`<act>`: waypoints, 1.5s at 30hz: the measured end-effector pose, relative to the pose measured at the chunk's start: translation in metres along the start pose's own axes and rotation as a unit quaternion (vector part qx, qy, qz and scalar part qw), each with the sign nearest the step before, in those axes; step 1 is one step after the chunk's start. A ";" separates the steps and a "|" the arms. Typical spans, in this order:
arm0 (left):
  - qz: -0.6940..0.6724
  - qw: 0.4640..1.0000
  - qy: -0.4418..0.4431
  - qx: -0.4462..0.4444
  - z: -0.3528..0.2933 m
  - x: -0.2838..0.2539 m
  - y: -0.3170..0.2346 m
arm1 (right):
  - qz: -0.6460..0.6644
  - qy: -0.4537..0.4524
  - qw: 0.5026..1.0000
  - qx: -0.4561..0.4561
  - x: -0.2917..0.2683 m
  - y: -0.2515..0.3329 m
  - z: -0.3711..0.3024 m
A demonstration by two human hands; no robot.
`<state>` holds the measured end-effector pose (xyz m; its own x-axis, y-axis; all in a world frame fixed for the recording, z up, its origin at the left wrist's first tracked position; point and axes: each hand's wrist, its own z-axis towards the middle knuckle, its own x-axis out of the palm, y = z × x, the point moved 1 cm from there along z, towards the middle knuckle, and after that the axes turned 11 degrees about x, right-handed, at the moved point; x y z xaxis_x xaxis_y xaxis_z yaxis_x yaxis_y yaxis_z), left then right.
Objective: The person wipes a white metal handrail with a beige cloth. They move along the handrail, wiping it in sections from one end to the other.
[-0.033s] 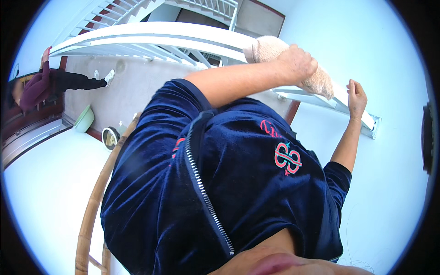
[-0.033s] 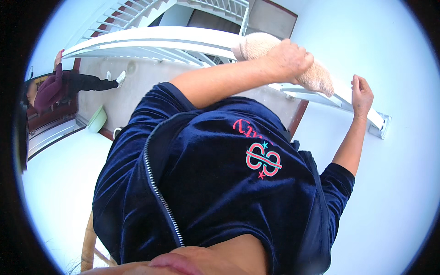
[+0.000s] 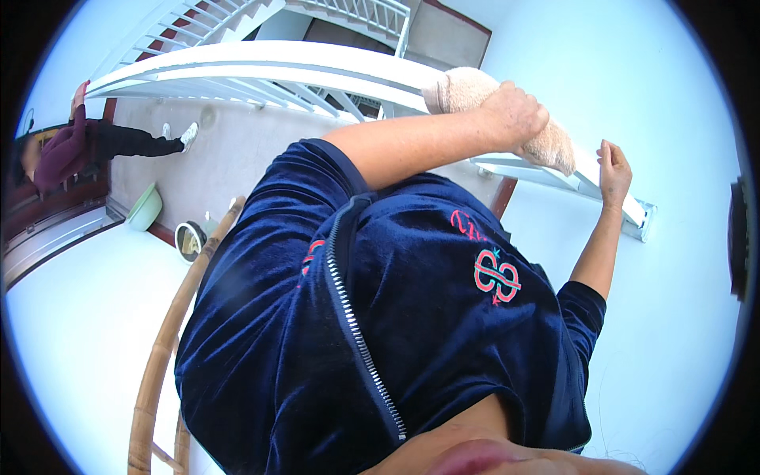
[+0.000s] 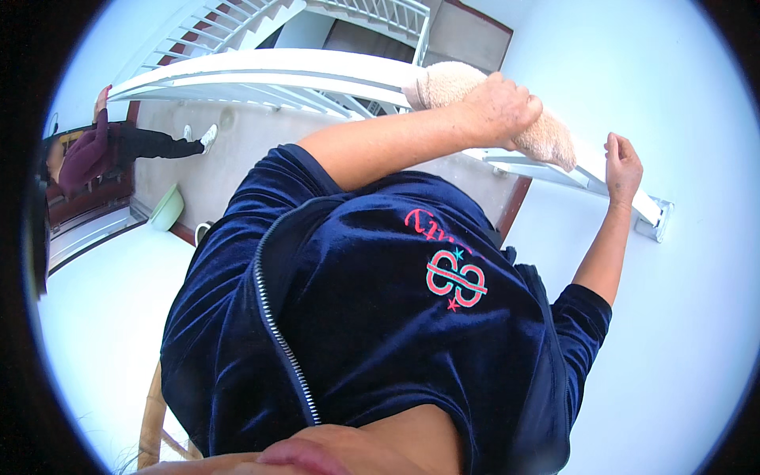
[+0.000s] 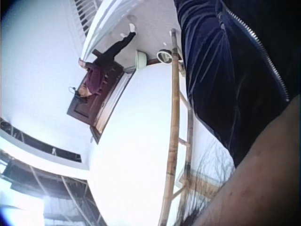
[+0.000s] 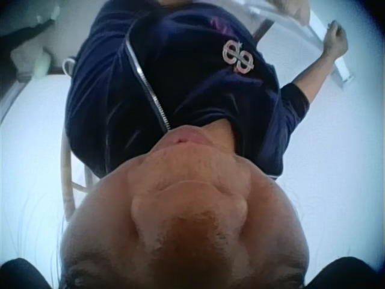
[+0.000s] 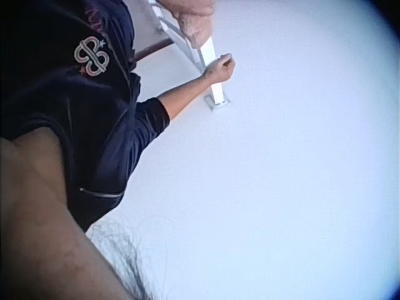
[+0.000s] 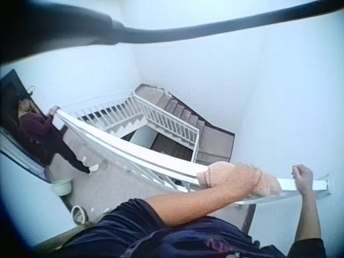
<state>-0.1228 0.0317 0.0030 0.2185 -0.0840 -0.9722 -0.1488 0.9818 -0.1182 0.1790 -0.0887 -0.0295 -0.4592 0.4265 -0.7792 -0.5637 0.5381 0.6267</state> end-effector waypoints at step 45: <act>0.120 0.990 0.009 -0.068 -0.257 -0.073 0.166 | -0.021 -0.030 0.999 0.001 -0.003 0.005 -0.004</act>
<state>-0.4108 0.1569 0.0027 0.1436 0.1437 -0.9791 -0.3239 0.9417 0.0907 0.1742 -0.0901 -0.0240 -0.3931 0.4473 -0.8034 -0.5802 0.5572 0.5941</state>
